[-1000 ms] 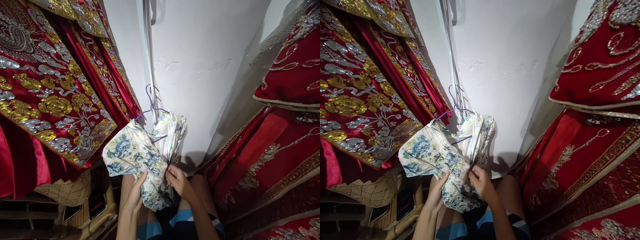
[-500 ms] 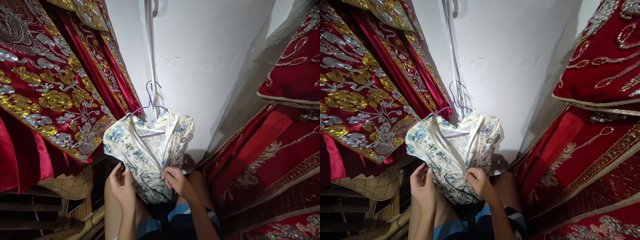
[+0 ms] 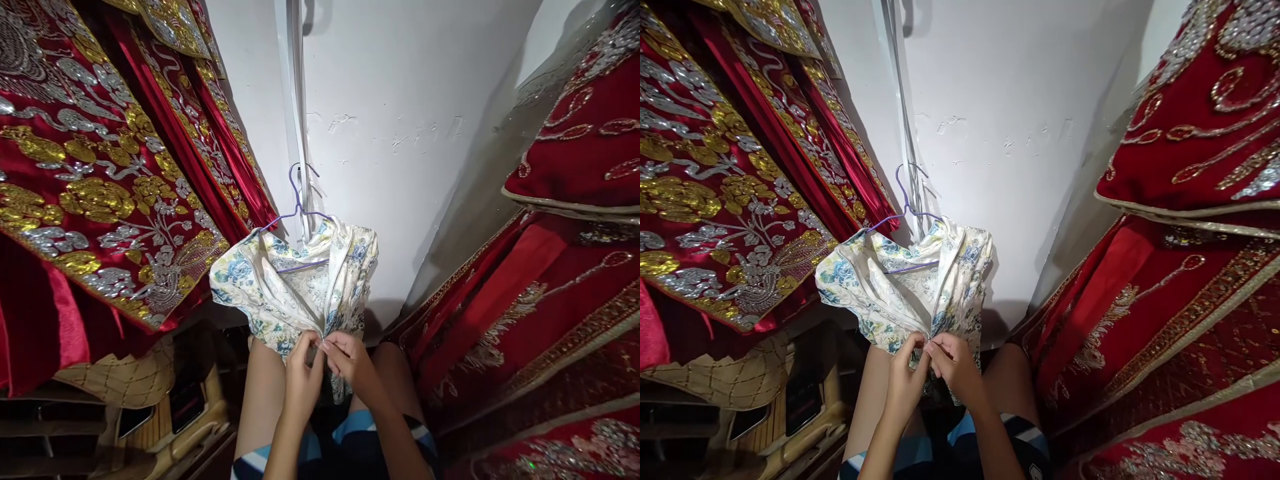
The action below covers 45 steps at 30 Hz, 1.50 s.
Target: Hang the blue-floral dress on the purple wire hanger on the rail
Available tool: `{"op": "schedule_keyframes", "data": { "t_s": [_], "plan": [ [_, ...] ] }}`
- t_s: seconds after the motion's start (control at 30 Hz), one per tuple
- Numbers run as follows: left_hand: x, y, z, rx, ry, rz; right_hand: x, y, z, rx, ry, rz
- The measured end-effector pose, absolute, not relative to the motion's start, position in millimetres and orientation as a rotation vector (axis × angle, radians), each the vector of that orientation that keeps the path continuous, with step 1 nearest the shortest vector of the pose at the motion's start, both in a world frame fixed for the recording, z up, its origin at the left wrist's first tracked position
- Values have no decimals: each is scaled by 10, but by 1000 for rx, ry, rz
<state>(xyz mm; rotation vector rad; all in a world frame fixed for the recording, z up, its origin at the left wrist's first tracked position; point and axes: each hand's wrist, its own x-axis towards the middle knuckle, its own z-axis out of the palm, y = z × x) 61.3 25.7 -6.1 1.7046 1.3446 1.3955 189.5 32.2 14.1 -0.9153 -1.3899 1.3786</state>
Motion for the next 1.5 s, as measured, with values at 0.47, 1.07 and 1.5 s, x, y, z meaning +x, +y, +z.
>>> {"op": "schedule_keyframes", "data": {
  "t_s": [0.47,1.07,1.5],
  "plan": [
    [523,249,-193,1828,1328,1376,1817,791,1049,-836,-1205,1299],
    [2,590,521,2242,1097,804,1799,1086,1729,-599,-1236,1201],
    [380,989,1915,2522,1138,1799,1734,1080,1625,-695,-1259,1029]
  ]
}}
